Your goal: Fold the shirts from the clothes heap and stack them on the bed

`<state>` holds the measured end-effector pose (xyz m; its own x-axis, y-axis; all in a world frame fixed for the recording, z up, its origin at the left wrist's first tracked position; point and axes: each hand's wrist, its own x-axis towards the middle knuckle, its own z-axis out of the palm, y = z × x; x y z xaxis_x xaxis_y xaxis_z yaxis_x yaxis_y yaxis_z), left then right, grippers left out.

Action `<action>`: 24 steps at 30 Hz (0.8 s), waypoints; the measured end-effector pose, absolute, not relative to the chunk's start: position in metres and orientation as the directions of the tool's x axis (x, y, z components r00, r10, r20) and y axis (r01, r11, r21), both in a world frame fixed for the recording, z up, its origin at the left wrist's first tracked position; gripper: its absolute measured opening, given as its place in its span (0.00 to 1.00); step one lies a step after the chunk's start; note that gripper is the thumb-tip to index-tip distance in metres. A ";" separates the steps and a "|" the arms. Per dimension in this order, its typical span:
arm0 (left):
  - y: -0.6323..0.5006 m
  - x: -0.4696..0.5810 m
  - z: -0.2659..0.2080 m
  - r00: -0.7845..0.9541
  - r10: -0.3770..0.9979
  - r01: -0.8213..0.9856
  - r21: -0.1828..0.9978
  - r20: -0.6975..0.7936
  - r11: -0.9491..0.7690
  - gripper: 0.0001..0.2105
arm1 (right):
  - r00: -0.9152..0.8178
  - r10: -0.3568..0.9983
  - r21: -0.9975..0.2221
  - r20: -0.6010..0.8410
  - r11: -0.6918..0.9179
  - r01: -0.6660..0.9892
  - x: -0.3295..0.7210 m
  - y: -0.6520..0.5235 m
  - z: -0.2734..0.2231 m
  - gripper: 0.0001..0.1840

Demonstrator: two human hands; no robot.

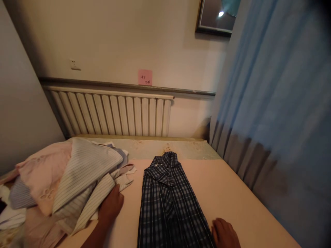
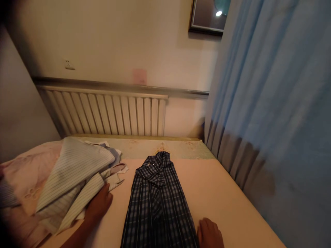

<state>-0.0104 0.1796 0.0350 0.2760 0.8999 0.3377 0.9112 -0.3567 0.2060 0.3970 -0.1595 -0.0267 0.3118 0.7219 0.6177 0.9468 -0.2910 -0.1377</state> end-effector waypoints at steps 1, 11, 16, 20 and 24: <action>0.169 -0.011 0.030 0.298 0.891 0.915 0.165 0.343 -0.369 0.21 | 0.324 0.724 -0.147 0.609 -0.298 0.943 0.395 -0.160 -0.024 0.09; 0.094 -0.016 -0.006 0.288 0.857 0.944 0.022 0.427 -0.329 0.26 | 0.534 0.707 -0.397 0.464 -0.374 0.838 0.390 -0.158 -0.005 0.13; 0.089 -0.015 -0.006 0.270 0.858 0.947 0.042 0.438 -0.320 0.24 | 0.656 0.728 -0.517 0.201 -0.490 0.702 0.411 -0.088 0.050 0.16; 0.091 -0.015 -0.009 0.273 0.857 0.943 0.052 0.438 -0.327 0.24 | 0.605 0.756 -0.507 0.249 -0.430 0.747 0.428 0.014 0.101 0.17; 0.094 -0.015 -0.012 0.267 0.874 0.950 0.039 0.406 -0.309 0.24 | 0.537 0.782 -0.487 0.316 -0.352 0.799 0.428 0.119 0.133 0.16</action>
<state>-0.0155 0.0945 -0.0119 0.2670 0.8738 0.4065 0.9504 -0.3085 0.0388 0.4277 0.1187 0.1326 0.5374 0.7820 0.3156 0.7990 -0.3525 -0.4873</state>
